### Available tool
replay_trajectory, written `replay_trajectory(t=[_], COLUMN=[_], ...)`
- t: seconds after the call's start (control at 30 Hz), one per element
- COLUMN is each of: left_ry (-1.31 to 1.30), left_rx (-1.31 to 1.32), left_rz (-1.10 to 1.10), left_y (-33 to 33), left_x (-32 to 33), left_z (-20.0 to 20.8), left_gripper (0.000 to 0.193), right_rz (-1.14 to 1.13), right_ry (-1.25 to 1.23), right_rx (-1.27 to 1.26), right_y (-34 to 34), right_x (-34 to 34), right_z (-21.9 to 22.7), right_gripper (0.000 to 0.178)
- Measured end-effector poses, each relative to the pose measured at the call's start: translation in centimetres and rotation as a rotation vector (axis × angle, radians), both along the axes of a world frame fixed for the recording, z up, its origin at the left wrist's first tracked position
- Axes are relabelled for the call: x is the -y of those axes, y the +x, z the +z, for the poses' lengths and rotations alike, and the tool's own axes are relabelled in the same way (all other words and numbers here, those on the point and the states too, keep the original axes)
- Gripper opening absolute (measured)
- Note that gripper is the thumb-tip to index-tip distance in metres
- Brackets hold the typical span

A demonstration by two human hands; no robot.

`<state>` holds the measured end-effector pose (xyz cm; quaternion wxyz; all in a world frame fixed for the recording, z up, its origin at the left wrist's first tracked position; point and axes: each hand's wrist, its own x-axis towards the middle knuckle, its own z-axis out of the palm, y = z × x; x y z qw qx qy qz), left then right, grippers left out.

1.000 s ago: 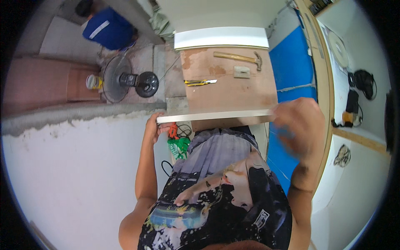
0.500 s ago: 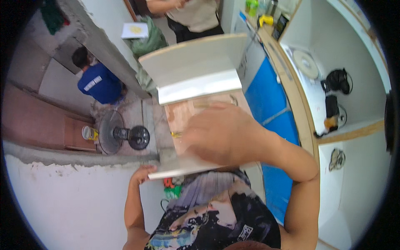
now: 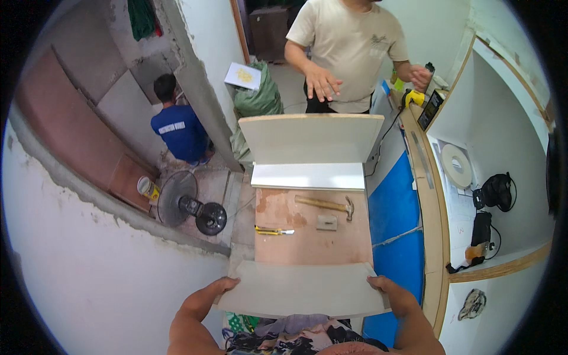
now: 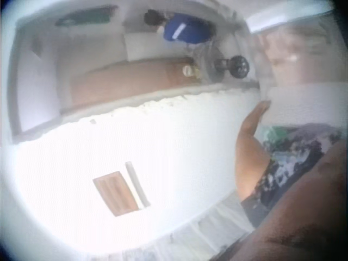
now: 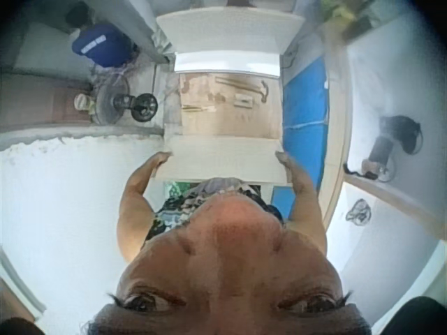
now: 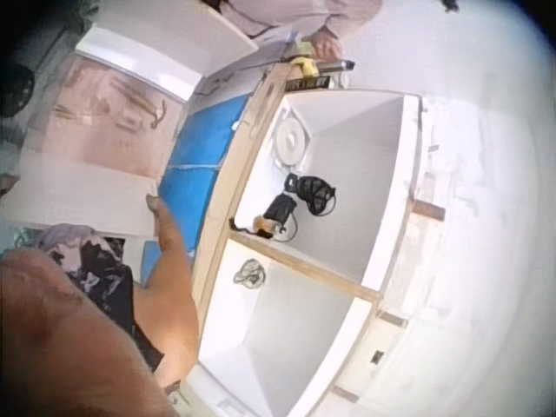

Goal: The person assembles a white curved cabinet door by attaching a wooden trim strip to its edge. They use a hammer to tap the trim into place and a utility knife to trim excess material. The person also wipes the surface of the door with a cloth.

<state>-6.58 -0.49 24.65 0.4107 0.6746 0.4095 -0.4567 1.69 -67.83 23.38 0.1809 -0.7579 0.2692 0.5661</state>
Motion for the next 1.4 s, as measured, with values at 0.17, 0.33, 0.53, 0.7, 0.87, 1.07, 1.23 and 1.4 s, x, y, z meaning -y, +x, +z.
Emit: replay_trajectory(t=[0.17, 0.33, 0.53, 0.7, 0.87, 1.07, 1.23, 1.4], left_ry=[0.481, 0.456, 0.342, 0.208, 0.175, 0.360, 0.457, 0.422], left_rx=[0.170, 0.434, 0.495, 0.589, 0.673, 0.755, 0.678, 0.657], left_rz=[-0.199, 0.179, 0.642, 0.571, 0.534, 0.411, -0.034, -0.198], left_y=[-3.3, -6.0, -3.5, -2.2, 0.2, 6.5, 15.7, 20.5], left_x=[2.5, 1.1, 0.1, -3.7, -6.5, -10.1, -9.0, -6.7], left_z=[0.5, -2.9, -12.2, -19.0, -22.2, -25.0, -23.3, -20.1], left_gripper=[0.089, 0.098, 0.091, 0.074, 0.058, 0.047, 0.076, 0.083], right_rz=[-0.040, -0.218, -0.648, -0.928, -1.058, -1.161, -1.292, -1.408], right_ry=[-0.256, -0.132, -0.047, 0.233, 0.197, 0.303, 0.372, 0.481], right_rx=[0.457, 0.767, 0.843, 0.849, 0.865, 0.750, 0.747, 0.789], right_y=[-5.2, -6.8, -11.5, -16.8, -18.7, -17.9, -17.7, -18.2], right_x=[-2.0, -4.3, -6.8, -9.3, -13.3, -17.2, -18.8, -20.7], right_z=[2.9, 3.4, -8.4, -13.3, -14.5, -14.2, -15.0, -14.4], right_gripper=[0.072, 0.080, 0.089, 0.079, 0.066, 0.065, 0.072, 0.075])
